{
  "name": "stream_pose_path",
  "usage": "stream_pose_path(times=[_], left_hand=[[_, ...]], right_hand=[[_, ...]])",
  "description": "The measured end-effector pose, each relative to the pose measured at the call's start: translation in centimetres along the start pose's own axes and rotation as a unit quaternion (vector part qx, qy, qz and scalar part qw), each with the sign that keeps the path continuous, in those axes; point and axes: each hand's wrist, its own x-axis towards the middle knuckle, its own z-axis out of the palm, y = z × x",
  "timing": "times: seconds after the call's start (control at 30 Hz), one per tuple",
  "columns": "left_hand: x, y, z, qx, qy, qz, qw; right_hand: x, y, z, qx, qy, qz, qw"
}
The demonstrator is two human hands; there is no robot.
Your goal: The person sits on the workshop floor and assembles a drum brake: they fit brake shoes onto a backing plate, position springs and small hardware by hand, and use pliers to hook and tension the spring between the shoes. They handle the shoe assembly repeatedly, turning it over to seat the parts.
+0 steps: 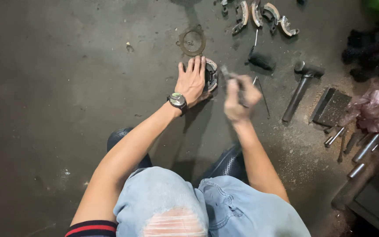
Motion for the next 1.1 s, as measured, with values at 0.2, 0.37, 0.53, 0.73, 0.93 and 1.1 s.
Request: stream_pose_path(times=[0.2,0.37,0.53,0.73,0.93,1.1], left_hand=[[-0.6,0.6,-1.4,0.035,0.006,0.001,0.999],[-0.1,0.1,-0.6,0.021,0.026,0.023,0.999],[-0.9,-1.3,0.9,0.187,0.082,0.139,0.969],[-1.8,0.8,-3.6,-0.010,-0.029,-0.031,0.999],[-0.9,1.2,-0.1,0.052,0.010,-0.048,0.997],[-1.1,-0.4,3.3,0.142,0.083,-0.009,0.986]], right_hand=[[1.8,-1.7,-0.4,-0.027,-0.095,0.150,0.984],[-0.9,0.9,0.7,0.033,-0.071,0.102,0.992],[0.5,-0.8,-0.6,0.005,-0.063,0.125,0.990],[2.3,-3.3,-1.6,0.056,-0.010,0.124,0.991],[0.5,2.6,1.2,-0.049,-0.137,-0.011,0.989],[2.4,1.2,-2.6,-0.004,-0.066,0.139,0.988]])
